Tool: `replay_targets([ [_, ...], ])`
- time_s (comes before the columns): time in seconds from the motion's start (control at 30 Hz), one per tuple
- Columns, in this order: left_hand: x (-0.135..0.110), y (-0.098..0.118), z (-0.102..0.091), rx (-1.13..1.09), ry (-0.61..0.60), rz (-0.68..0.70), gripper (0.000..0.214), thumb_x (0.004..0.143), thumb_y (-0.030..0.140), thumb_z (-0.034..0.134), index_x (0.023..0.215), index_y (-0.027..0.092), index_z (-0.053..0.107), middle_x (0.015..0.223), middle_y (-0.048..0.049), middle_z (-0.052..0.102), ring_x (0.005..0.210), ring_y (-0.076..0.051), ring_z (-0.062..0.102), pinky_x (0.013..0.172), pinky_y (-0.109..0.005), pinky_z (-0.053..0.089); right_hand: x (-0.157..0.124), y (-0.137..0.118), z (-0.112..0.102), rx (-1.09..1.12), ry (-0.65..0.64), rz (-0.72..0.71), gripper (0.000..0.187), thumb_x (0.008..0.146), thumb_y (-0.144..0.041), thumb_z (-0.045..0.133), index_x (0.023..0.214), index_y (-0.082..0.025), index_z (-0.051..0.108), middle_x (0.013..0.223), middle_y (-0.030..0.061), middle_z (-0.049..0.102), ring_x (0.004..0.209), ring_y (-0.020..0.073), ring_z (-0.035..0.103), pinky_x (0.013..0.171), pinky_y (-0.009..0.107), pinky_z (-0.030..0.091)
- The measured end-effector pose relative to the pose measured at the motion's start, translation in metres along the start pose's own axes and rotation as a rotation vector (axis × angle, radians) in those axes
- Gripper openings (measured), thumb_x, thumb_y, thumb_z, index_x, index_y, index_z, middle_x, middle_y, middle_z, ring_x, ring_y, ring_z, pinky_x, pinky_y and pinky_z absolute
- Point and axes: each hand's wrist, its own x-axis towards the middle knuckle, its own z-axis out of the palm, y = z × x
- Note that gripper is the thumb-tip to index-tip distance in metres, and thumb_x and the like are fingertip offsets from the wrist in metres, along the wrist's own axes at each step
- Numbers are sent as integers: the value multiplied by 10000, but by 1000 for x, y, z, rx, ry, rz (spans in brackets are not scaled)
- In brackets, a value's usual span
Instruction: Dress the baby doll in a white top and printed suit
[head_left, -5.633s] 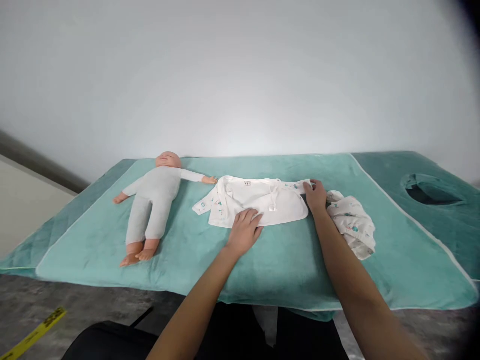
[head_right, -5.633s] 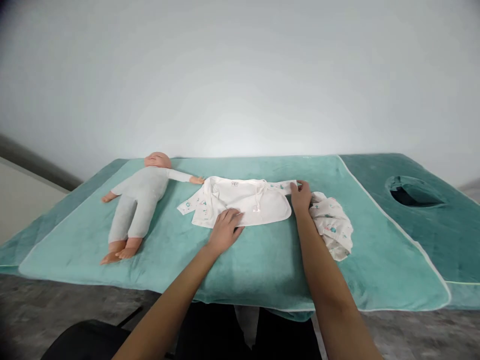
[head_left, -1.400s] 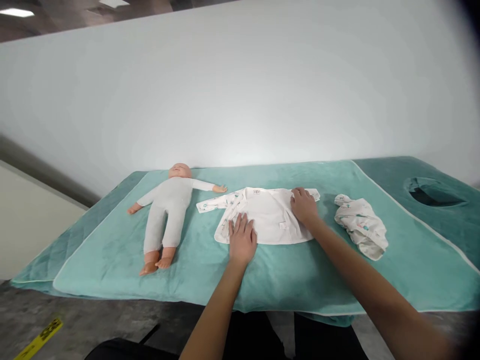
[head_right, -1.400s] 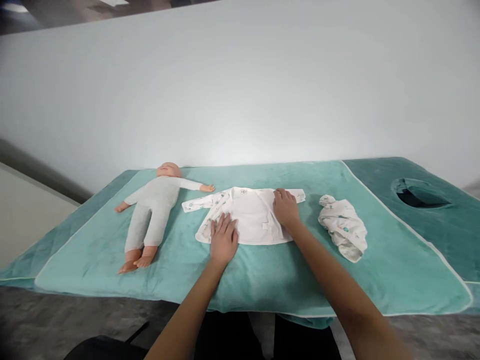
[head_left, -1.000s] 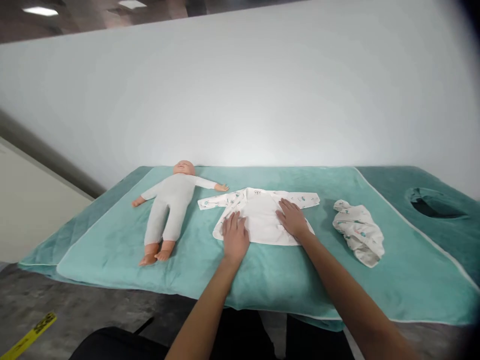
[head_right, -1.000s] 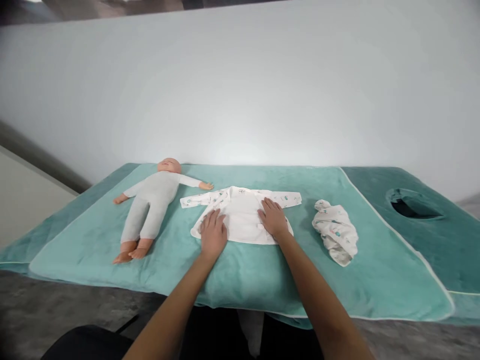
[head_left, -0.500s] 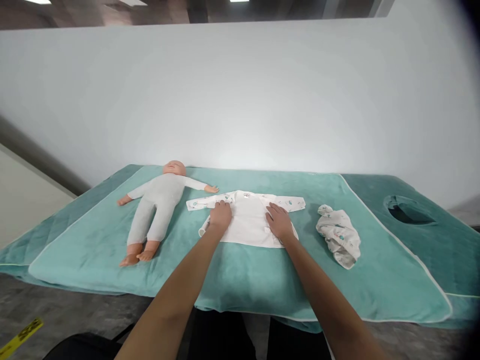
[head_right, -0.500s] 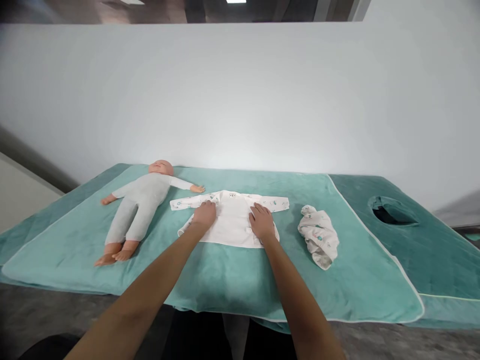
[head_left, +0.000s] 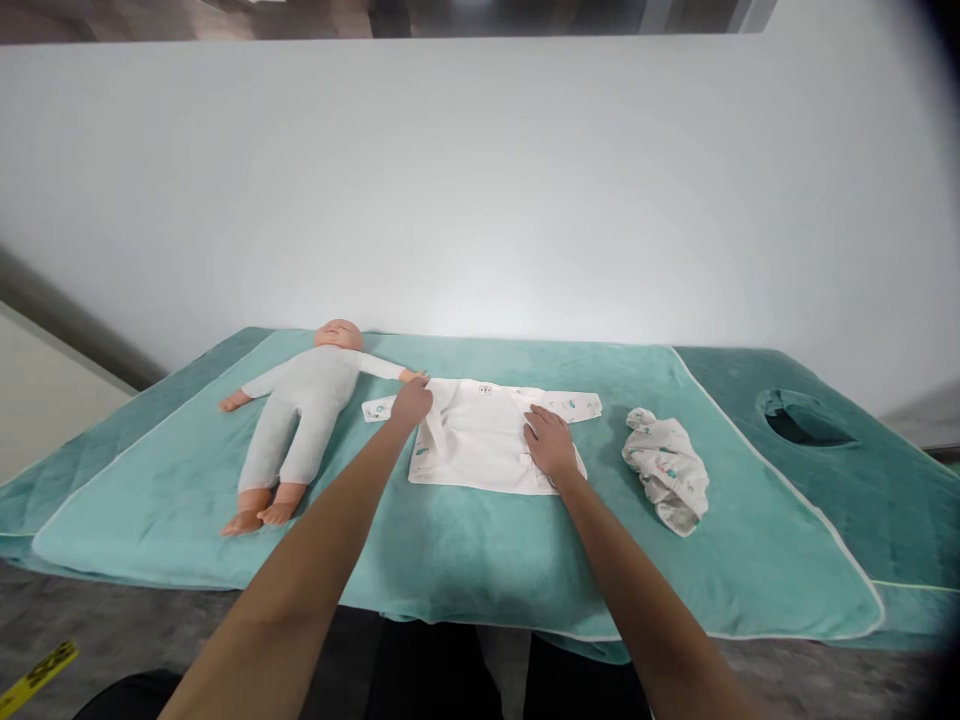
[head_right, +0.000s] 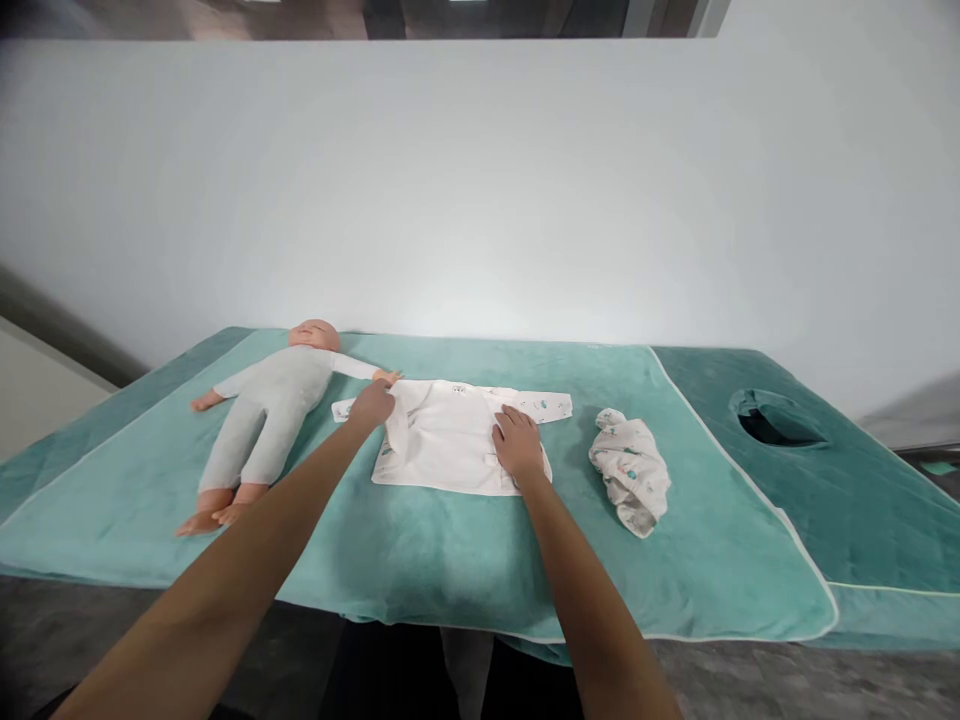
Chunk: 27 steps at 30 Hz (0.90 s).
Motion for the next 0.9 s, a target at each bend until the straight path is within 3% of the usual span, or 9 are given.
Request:
replay_targets([
  [0.13, -16, -15, 10, 94, 21, 18, 435, 876, 185, 516, 1309, 146, 539, 1407, -229, 524, 1284, -342, 532, 1015, -483, 464, 0, 3, 4, -4, 21, -4, 344, 983, -259, 446, 1251, -222, 658, 1431, 66, 597, 1338, 252, 506, 1127, 447, 353],
  [0.33, -57, -27, 37, 273, -93, 332, 519, 890, 97, 441, 1390, 203, 525, 1619, -143, 337, 1510, -305, 286, 1184, -544, 320, -1, 4, 5, -4, 4, -1, 349, 991, -273, 439, 1260, -226, 656, 1432, 75, 595, 1347, 246, 505, 1143, 437, 340],
  [0.47, -72, -53, 32, 210, -257, 449, 737, 779, -18, 439, 1487, 185, 457, 1677, -121, 179, 1555, -290, 159, 1233, -500, 256, -1, 8, 8, -11, 2, 0, 351, 996, -271, 439, 1278, -223, 641, 1448, 67, 581, 1362, 234, 487, 1155, 429, 326],
  [0.57, -76, -75, 25, 143, -296, 532, 875, 701, -59, 447, 1534, 202, 399, 1686, -100, 97, 1556, -273, 139, 1235, -437, 281, -1, 10, 9, -10, 5, -5, 351, 989, -258, 444, 1278, -218, 640, 1449, 65, 580, 1359, 238, 489, 1153, 438, 329],
  [0.7, -87, -88, 18, 203, -259, 572, 875, 694, -65, 458, 1518, 229, 429, 1689, -64, 114, 1555, -271, 151, 1226, -439, 309, -2, 8, 6, 2, 9, -15, 356, 984, -258, 443, 1271, -207, 647, 1443, 74, 586, 1350, 250, 500, 1151, 450, 336],
  [0.9, -115, -80, 21, 325, -123, 623, 605, 795, 0, 513, 1328, 264, 622, 1658, -56, 275, 1558, -294, 156, 1253, -575, 154, -3, 6, 4, 9, 12, -20, 365, 981, -267, 436, 1265, -197, 655, 1435, 84, 592, 1347, 258, 508, 1145, 457, 355],
])
